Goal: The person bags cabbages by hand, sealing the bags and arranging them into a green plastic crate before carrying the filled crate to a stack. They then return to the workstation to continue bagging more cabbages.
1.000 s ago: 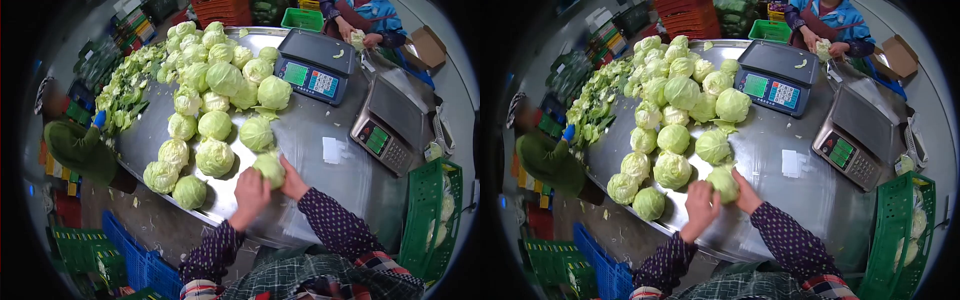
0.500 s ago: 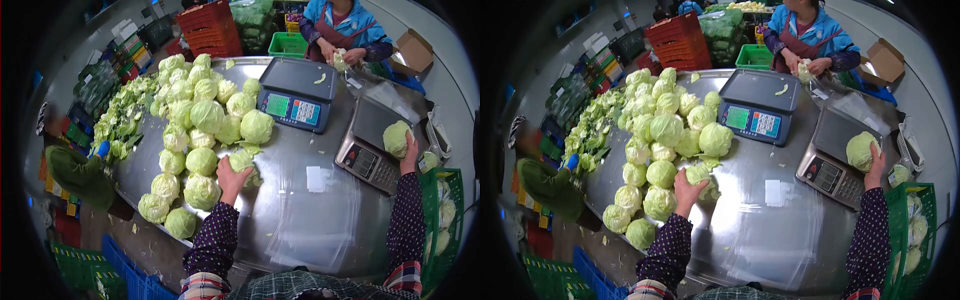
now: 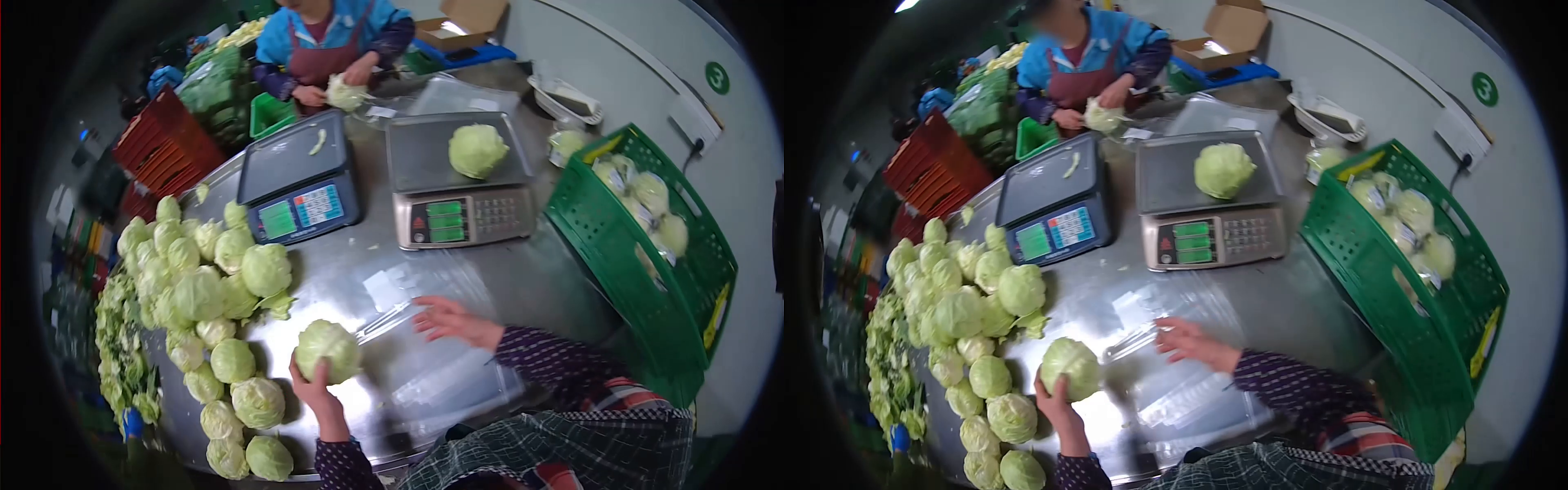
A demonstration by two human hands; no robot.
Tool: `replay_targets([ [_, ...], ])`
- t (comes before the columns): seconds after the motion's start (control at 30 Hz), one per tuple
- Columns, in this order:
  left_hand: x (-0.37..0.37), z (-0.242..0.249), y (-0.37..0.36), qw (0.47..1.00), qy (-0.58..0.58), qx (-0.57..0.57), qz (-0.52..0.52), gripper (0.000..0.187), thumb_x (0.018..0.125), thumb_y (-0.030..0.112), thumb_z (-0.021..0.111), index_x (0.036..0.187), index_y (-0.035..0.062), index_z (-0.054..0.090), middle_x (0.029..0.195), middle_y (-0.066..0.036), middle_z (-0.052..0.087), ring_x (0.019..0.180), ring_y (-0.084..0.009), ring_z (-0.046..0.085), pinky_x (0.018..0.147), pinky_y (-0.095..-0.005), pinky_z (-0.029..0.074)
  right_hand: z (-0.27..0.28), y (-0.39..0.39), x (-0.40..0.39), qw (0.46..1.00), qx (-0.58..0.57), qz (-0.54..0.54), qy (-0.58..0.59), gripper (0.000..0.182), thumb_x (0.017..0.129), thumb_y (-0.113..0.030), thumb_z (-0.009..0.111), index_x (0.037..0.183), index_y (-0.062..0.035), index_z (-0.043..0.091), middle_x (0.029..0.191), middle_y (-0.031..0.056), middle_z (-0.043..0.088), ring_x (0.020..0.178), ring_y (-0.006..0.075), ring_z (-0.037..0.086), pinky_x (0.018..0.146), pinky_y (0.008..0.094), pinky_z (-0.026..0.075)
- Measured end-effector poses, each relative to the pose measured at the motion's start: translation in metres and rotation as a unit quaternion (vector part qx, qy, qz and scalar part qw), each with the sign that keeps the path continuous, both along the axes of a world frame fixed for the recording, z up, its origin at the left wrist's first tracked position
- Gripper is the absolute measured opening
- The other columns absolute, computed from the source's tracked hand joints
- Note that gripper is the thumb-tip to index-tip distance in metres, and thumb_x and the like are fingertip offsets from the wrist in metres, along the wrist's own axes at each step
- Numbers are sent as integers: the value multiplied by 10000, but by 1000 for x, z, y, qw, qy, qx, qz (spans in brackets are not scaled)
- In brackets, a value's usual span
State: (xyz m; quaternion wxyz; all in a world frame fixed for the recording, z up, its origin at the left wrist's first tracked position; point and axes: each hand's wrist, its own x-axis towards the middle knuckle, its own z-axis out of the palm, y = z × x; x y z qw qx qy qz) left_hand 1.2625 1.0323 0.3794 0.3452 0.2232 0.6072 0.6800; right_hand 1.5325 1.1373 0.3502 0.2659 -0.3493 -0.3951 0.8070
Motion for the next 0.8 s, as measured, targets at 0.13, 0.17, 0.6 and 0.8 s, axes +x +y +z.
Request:
replay_targets([
  [0.13, 90, 25, -4, 961, 93, 2, -261, 719, 714, 131, 702, 1352, 8, 393, 1324, -128, 465, 1220, -264, 451, 1004, -409, 386, -2, -37, -12, 957, -186, -40, 219, 552, 913, -392, 552, 1346, -80, 408, 1257, 109, 531, 1152, 225, 532, 943, 376, 458],
  [0.17, 97, 25, -6, 944, 190, 17, -269, 719, 715, 144, 726, 1346, 17, 406, 1336, -130, 454, 1210, -262, 461, 979, -384, 402, -3, -39, -7, 945, -222, -83, 225, 551, 908, -395, 550, 1337, -77, 415, 1287, 115, 516, 1189, 237, 509, 980, 394, 437],
  [0.6, 171, -18, -9, 870, 365, 3, -331, 392, 777, 168, 720, 1127, 33, 607, 1043, -144, 642, 970, -307, 617, 843, -351, 490, 106, 128, 68, 926, 342, -118, -104, 674, 694, -201, 800, 1248, -2, 471, 1154, 120, 560, 1069, 201, 560, 926, 306, 444],
  [0.8, 170, -40, -28, 813, 451, -41, -367, 401, 805, 360, 679, 1096, 90, 624, 1067, -104, 624, 989, -297, 590, 829, -389, 492, 129, 240, 23, 633, 619, -133, -446, 866, 542, -493, 814, 1241, -93, 498, 1208, 177, 487, 1011, 312, 564, 853, 420, 469],
])
